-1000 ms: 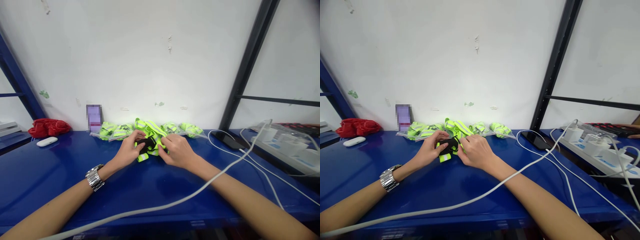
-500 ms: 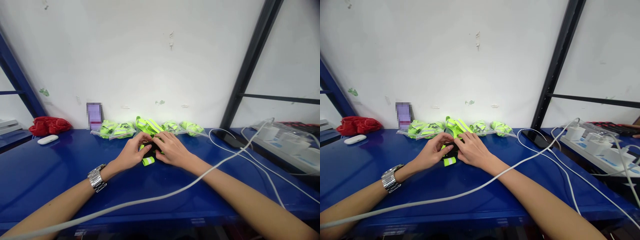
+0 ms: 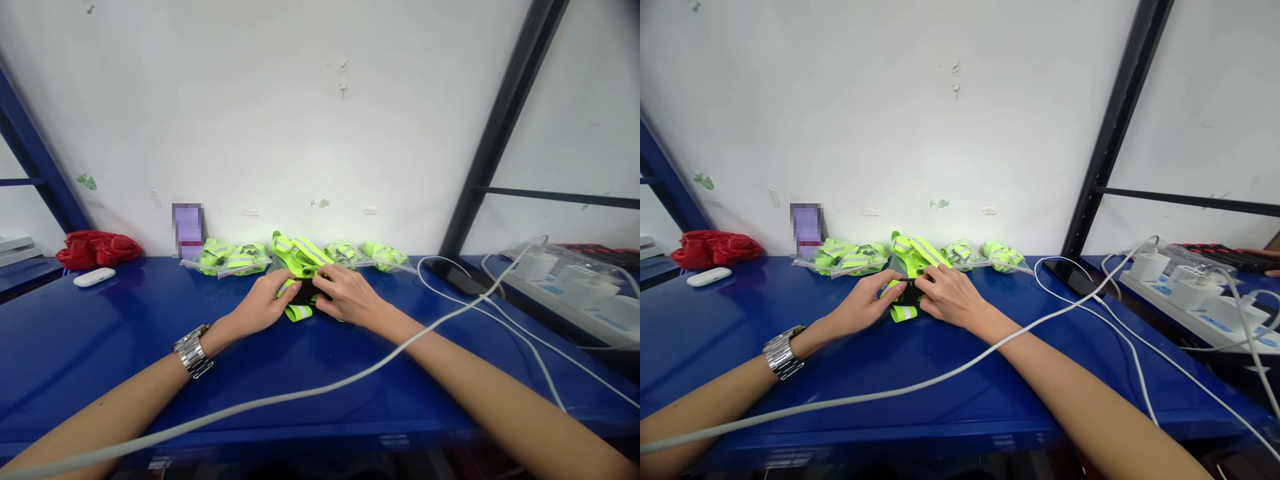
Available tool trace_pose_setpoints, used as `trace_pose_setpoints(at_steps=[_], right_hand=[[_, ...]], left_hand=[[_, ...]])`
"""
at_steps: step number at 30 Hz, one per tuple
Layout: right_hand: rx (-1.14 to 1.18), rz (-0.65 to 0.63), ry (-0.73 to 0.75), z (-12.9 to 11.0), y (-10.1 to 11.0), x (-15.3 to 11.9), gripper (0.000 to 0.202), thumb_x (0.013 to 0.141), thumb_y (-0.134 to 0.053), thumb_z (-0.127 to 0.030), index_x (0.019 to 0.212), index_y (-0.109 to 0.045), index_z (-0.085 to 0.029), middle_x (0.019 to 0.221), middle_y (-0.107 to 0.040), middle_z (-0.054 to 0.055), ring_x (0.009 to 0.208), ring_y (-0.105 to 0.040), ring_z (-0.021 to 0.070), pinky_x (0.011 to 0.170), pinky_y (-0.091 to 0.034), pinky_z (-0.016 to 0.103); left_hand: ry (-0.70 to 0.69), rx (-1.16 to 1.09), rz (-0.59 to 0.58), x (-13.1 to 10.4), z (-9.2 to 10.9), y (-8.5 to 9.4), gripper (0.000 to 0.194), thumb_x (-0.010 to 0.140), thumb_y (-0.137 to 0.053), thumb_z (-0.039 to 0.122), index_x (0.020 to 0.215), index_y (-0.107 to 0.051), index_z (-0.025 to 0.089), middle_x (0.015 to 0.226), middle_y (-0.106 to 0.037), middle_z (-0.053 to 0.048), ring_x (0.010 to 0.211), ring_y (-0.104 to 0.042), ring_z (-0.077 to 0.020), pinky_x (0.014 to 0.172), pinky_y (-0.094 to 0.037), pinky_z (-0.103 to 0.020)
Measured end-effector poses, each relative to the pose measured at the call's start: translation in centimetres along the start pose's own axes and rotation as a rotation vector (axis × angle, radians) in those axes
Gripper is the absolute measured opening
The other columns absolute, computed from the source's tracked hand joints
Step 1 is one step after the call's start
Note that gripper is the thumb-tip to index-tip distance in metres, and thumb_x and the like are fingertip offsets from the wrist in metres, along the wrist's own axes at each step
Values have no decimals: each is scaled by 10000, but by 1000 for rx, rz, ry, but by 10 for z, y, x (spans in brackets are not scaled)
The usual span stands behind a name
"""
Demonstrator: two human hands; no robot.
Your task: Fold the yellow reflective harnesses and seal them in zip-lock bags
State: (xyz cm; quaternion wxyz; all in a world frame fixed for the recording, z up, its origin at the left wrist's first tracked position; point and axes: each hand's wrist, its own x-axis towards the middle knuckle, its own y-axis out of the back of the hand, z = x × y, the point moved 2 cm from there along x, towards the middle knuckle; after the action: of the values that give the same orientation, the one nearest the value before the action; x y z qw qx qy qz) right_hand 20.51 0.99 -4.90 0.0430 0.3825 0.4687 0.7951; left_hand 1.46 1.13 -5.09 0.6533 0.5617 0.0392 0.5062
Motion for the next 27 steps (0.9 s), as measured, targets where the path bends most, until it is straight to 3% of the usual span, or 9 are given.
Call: trace_pose_setpoints(at_steps=[6,13,22,27], right_hand=[[72,66,-13,12,-3,-3,104,826,-492,-152,906,-557,-164,951,-564,100,826,-506,202,669,-412,292],[205,169,-149,41,-1,-19,203,791,-514,-167,994,-524,-155,946,-540,92,752,-505,185,655,-423,293],[291,115,-91,28,2,-13,216,765,-545,-149,980,-534,-156,891,-540,69,710,-487,159,629,-404,267],[307,100,-63,23,3,-12,211,765,-532,-137,975,-540,-149,865,-549,70,724,-506,170,632,-418,276]], left_hand=[[42,-10,29,-1,-2,0,332,969,-339,424,869,-532,173,774,-570,-22,704,-516,-170,648,-390,-283],[98,-76,94,-2,-15,8,323,960,-370,439,795,-483,185,708,-482,16,661,-458,-145,631,-354,-264],[87,-140,6,-3,-3,4,346,954,-370,455,911,-558,167,808,-573,-25,747,-508,-174,695,-398,-291],[51,-91,17,-5,-4,3,325,963,-367,433,915,-560,176,813,-583,-23,756,-523,-174,692,-400,-284]])
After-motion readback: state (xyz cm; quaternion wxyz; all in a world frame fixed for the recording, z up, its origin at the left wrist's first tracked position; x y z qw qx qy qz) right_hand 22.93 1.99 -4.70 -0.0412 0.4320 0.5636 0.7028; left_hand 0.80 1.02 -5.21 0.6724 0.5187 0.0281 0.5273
